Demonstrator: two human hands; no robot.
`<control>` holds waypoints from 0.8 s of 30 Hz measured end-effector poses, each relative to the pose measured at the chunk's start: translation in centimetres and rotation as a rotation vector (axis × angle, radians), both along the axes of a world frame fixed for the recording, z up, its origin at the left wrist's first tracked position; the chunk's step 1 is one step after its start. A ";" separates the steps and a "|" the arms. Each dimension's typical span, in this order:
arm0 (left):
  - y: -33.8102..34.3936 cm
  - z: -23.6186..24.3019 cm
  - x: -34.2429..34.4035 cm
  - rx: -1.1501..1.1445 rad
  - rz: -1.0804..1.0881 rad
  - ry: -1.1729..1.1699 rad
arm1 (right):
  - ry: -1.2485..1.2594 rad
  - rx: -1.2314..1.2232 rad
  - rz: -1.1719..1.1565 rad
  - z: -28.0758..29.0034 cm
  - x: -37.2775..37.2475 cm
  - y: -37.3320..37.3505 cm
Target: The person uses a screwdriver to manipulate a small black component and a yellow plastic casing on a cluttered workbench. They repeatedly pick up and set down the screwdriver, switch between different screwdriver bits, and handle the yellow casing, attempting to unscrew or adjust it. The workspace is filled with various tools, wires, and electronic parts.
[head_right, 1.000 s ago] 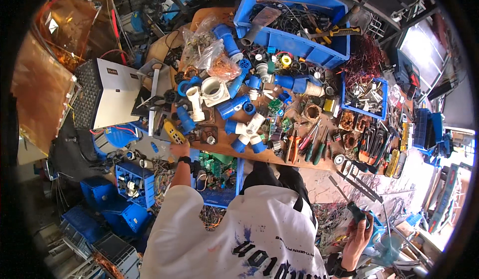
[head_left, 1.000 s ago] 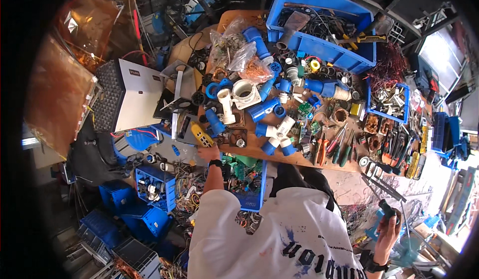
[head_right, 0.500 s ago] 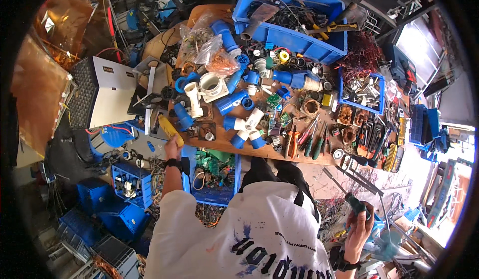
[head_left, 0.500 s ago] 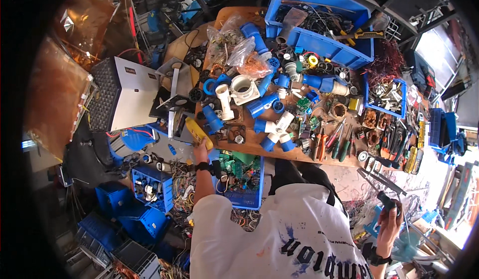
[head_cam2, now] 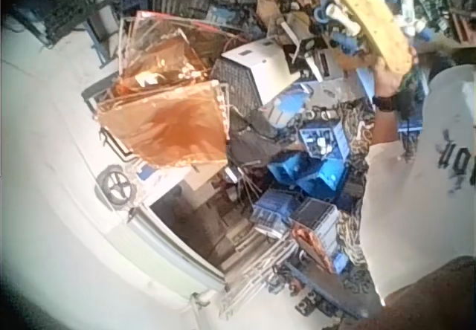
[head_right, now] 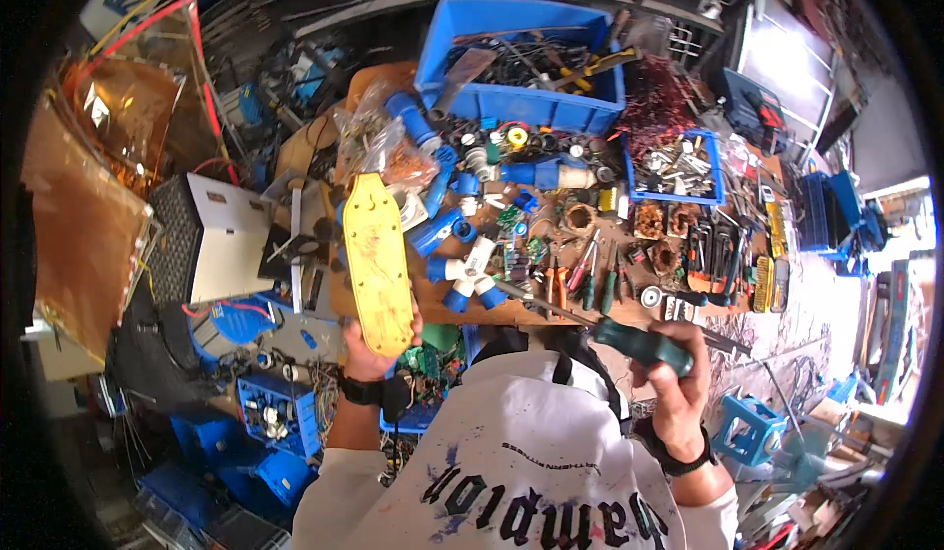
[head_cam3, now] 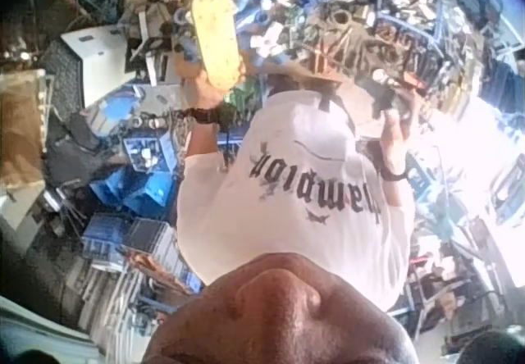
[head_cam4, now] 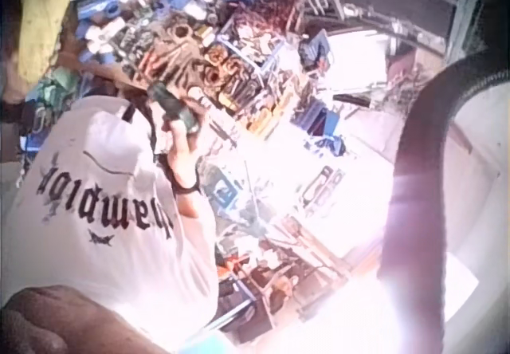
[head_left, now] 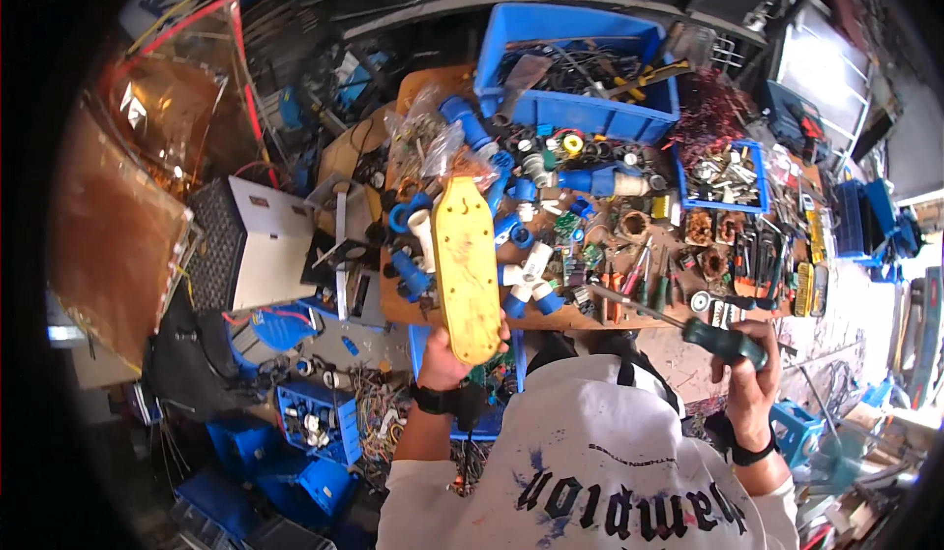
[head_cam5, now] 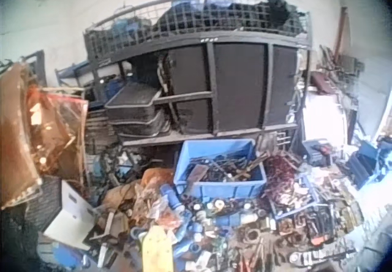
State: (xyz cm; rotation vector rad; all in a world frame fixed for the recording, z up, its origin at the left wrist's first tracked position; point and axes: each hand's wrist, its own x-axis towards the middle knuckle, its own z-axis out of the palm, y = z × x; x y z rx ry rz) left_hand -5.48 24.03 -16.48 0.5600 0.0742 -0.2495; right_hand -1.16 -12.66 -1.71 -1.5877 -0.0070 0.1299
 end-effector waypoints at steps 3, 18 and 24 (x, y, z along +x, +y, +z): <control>-3.2 2.5 0.7 -0.049 -0.082 -0.010 | -0.025 0.015 0.033 1.9 0.1 0.9; -8.1 7.2 2.9 0.207 -0.287 -0.101 | -0.093 0.116 0.015 3.1 -2.1 -1.0; -8.2 7.7 3.0 0.244 -0.296 -0.095 | -0.107 0.110 -0.028 3.1 -2.7 -1.3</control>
